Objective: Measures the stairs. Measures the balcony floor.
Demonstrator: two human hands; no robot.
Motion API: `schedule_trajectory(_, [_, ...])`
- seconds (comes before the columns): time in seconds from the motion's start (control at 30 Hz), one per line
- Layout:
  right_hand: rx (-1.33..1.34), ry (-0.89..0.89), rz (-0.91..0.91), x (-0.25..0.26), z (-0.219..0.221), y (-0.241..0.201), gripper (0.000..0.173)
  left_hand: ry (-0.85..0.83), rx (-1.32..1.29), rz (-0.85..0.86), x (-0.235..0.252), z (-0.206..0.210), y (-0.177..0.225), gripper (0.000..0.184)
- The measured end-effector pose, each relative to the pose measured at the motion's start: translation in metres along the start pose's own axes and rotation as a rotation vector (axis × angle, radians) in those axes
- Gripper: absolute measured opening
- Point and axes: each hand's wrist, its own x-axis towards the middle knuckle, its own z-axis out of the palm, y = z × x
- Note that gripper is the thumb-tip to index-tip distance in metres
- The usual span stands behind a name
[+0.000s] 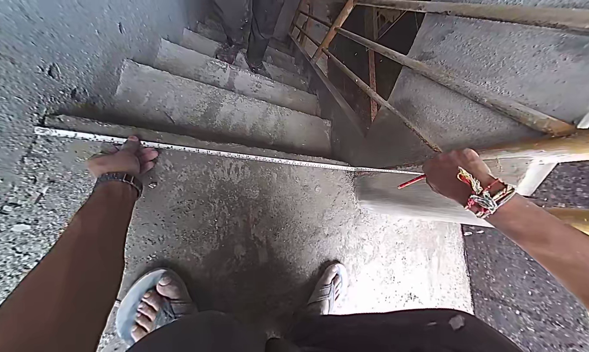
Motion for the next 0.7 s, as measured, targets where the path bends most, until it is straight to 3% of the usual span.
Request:
schedule_trajectory(0.43, [-0.02, -0.029, -0.034, 0.005, -0.002, -0.01, 0.023, 0.012, 0.018, 0.025, 0.007, 0.0, -0.004, 0.041])
schedule_trajectory(0.7, [-0.03, -0.141, -0.042, 0.003, -0.002, -0.028, 0.024, 0.015, -0.007, -0.003, 0.005, 0.001, -0.002, 0.042])
